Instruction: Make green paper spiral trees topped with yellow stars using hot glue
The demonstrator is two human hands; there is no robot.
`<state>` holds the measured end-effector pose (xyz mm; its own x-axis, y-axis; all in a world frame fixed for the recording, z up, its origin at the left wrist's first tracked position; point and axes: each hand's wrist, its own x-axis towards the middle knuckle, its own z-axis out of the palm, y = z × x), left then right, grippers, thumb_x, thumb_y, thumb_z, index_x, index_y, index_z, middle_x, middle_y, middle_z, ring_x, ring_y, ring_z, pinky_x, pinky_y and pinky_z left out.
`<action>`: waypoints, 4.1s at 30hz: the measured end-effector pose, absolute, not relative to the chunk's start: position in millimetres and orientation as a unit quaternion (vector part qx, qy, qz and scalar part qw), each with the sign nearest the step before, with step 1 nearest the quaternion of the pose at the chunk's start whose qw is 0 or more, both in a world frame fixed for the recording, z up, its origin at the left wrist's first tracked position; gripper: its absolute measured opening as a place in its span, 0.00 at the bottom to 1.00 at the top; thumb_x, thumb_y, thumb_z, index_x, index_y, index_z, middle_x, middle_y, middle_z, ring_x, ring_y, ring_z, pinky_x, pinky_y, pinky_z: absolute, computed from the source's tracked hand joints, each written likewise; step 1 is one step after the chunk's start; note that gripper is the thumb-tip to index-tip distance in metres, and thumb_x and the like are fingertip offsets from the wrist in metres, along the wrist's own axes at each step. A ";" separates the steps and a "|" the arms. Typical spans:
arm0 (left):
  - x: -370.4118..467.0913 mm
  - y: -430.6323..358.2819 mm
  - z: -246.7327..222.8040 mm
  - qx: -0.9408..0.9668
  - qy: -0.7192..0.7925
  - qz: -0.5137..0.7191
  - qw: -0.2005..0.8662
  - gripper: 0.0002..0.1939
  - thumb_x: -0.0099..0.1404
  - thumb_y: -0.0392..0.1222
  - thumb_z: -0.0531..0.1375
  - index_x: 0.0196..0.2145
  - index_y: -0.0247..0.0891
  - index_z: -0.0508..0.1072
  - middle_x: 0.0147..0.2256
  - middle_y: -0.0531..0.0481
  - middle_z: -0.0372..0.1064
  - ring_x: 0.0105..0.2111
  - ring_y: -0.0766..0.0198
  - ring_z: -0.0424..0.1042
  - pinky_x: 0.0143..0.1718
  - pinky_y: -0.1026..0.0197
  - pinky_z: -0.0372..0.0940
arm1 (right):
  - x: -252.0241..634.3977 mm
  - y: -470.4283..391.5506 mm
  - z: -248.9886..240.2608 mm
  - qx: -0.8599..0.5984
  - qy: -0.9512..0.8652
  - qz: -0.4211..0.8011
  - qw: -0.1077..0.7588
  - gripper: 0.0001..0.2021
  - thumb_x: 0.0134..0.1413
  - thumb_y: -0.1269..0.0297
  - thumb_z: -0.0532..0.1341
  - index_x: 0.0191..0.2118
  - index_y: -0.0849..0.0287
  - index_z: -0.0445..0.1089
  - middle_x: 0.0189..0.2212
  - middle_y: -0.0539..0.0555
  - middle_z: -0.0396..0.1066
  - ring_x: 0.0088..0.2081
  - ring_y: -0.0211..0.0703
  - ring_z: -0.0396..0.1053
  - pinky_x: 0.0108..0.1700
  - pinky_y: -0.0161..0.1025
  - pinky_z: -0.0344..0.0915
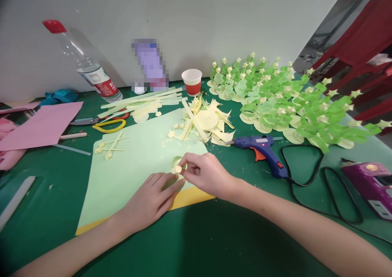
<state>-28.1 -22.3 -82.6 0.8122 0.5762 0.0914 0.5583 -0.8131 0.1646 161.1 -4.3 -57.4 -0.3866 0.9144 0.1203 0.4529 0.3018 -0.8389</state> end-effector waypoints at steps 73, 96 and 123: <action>-28.1 -22.3 -81.0 0.948 0.302 0.067 0.072 0.15 0.63 0.35 0.46 0.47 0.34 0.62 0.43 0.41 0.64 0.36 0.58 0.62 0.36 0.55 0.62 | 163.2 -6.1 -58.8 -0.458 -0.758 0.342 0.315 0.04 0.45 0.71 0.52 0.26 0.61 0.63 0.11 0.42 0.51 0.15 0.28 0.48 0.18 0.27 0.47; -143.1 180.3 -41.4 0.797 0.597 0.071 -0.062 0.16 0.56 0.48 0.53 0.34 0.34 0.73 0.38 0.41 0.71 0.40 0.49 0.65 0.37 0.54 0.61 | 164.3 -1.8 -58.9 -0.462 -0.753 0.368 0.289 0.04 0.45 0.70 0.52 0.27 0.61 0.63 0.12 0.43 0.53 0.15 0.29 0.48 0.19 0.28 0.46; -124.1 222.5 -53.7 0.780 0.623 -0.023 -0.043 0.13 0.62 0.42 0.53 0.44 0.36 0.65 0.44 0.46 0.64 0.41 0.60 0.67 0.40 0.53 0.65 | 164.2 -2.8 -57.5 -0.476 -0.754 0.365 0.266 0.05 0.45 0.71 0.52 0.28 0.61 0.65 0.12 0.43 0.54 0.15 0.29 0.49 0.19 0.28 0.46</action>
